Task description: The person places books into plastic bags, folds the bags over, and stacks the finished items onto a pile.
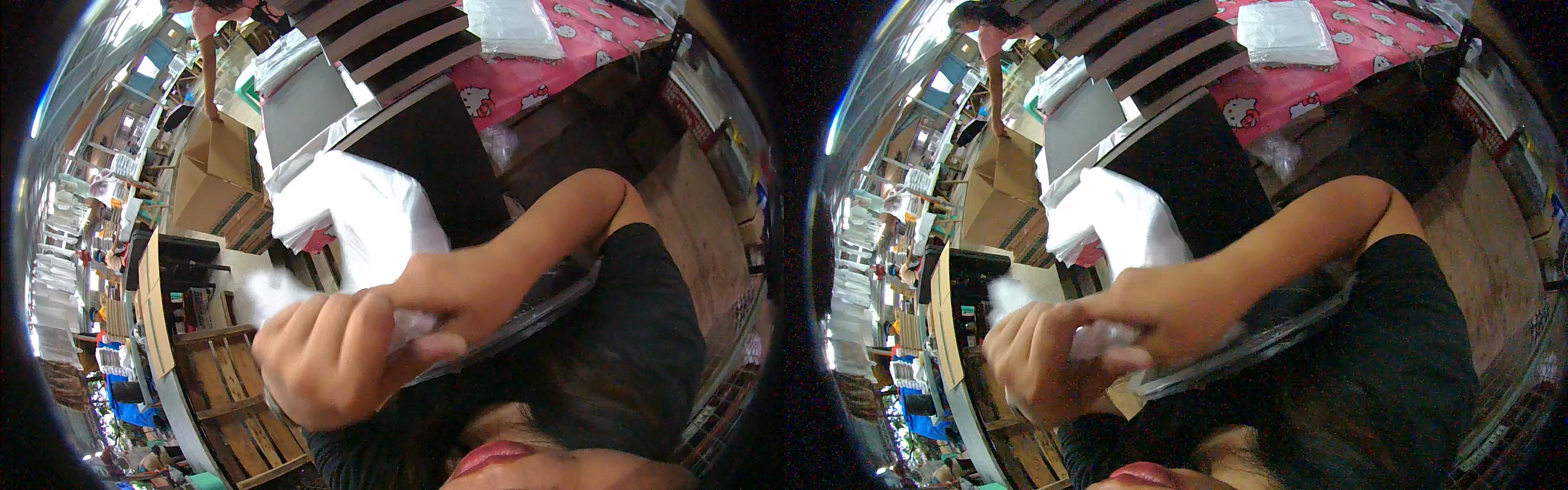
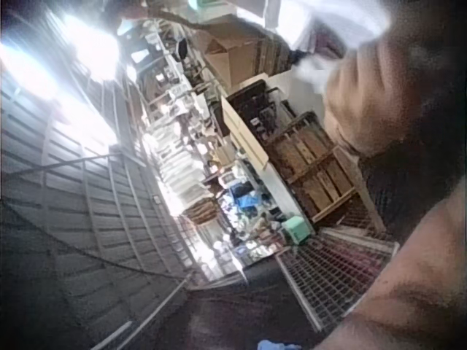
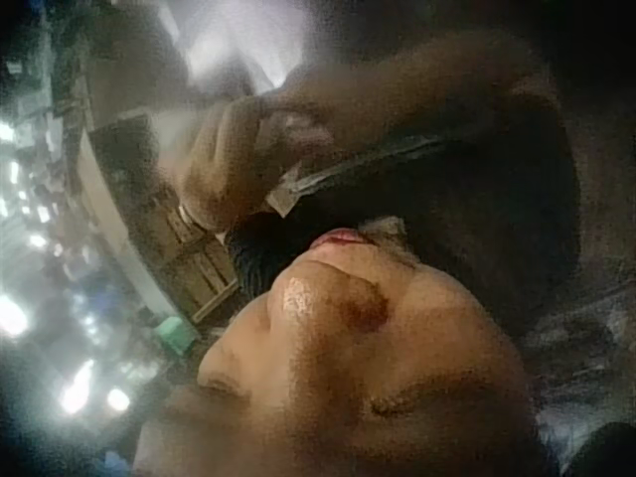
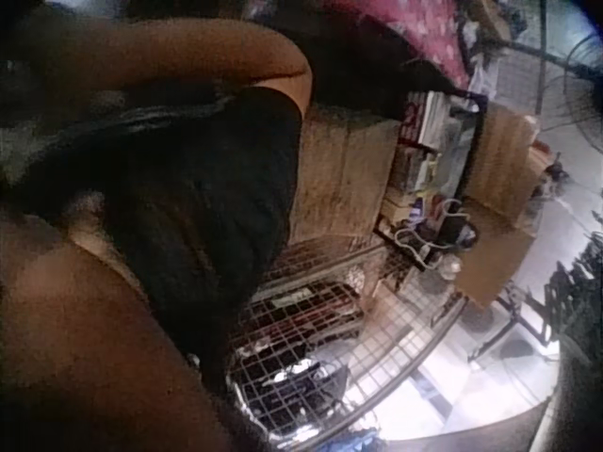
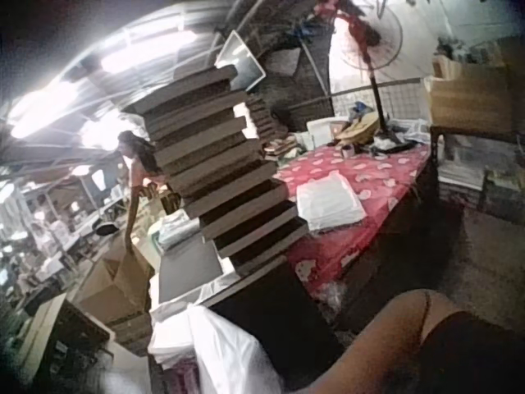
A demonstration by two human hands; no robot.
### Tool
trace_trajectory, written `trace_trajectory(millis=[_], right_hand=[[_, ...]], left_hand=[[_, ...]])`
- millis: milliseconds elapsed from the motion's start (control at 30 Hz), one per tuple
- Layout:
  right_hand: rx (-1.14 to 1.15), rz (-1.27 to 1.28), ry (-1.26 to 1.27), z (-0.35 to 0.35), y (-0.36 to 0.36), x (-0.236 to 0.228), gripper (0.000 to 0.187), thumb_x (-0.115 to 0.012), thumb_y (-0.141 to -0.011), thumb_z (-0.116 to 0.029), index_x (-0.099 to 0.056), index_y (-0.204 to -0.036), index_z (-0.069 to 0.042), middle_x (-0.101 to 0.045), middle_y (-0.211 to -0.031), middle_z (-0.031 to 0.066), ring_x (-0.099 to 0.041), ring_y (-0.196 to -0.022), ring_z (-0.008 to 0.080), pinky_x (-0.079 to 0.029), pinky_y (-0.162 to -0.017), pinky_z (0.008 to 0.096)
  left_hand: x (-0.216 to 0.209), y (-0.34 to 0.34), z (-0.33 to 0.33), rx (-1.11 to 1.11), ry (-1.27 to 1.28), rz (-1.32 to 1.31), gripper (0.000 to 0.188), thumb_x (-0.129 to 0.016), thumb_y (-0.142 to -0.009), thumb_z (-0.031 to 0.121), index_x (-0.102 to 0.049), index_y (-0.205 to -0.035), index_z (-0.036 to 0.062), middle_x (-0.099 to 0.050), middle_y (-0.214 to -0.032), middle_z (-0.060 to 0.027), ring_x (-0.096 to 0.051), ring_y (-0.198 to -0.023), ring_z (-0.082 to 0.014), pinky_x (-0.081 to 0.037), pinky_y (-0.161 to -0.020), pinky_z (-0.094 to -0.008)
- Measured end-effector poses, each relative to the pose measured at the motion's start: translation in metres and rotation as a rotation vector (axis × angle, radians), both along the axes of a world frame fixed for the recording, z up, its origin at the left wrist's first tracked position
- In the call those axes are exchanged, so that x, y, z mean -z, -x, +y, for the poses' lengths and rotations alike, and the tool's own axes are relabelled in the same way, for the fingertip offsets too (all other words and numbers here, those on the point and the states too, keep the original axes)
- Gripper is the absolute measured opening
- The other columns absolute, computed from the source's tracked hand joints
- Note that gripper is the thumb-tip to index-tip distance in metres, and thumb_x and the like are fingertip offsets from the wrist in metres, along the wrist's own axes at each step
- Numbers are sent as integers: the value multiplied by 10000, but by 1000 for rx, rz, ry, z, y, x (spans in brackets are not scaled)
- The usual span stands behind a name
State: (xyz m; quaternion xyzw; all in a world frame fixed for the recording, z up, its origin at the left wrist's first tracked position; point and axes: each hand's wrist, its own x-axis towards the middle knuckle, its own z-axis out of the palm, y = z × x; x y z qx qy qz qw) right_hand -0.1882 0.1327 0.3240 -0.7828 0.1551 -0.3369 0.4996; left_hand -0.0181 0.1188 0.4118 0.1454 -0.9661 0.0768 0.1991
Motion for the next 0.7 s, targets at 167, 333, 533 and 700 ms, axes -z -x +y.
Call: trace_trajectory(millis=[167, 333, 533, 700], right_hand=[[111, -88, -633, -31, 55, 25, 400, -549, -806, -143, -546, -1175, 11, -615, -994, 87, -572, -914, 159, -461, -813, 288], [635, 185, -293, -65, 91, 67, 242, -554, -815, -170, -626, -967, 3, -650, -860, 94, -585, -790, 157, -457, -736, 308], [864, 322, 72, -73, 85, 66, 258, -580, -785, -145, -600, -993, 6, -613, -838, 194, -610, -751, 247, -460, -709, 309], [978, 8, 157, -94, 122, 97, 233, -581, -781, -143, -606, -960, 4, -620, -850, 164, -606, -705, 251, -475, -674, 333]], left_hand=[[40, -22, -71, -178, -708, -175, 430, -801, -577, 187, -596, -916, 20, -634, -802, -120, -615, -707, -264, -478, -663, -320], [154, 1, -134, -509, -1568, 983, 360, -699, -766, 175, -558, -1033, -19, -621, -945, -121, -620, -810, -211, -516, -688, -308], [161, 13, -157, -280, -1621, 1269, 257, -633, -832, 147, -568, -1019, -17, -644, -907, -107, -639, -766, -225, -551, -683, -357], [165, 38, -148, -319, -1687, 1161, 217, -557, -885, 200, -578, -997, 15, -638, -917, -100, -631, -787, -194, -550, -674, -336]])
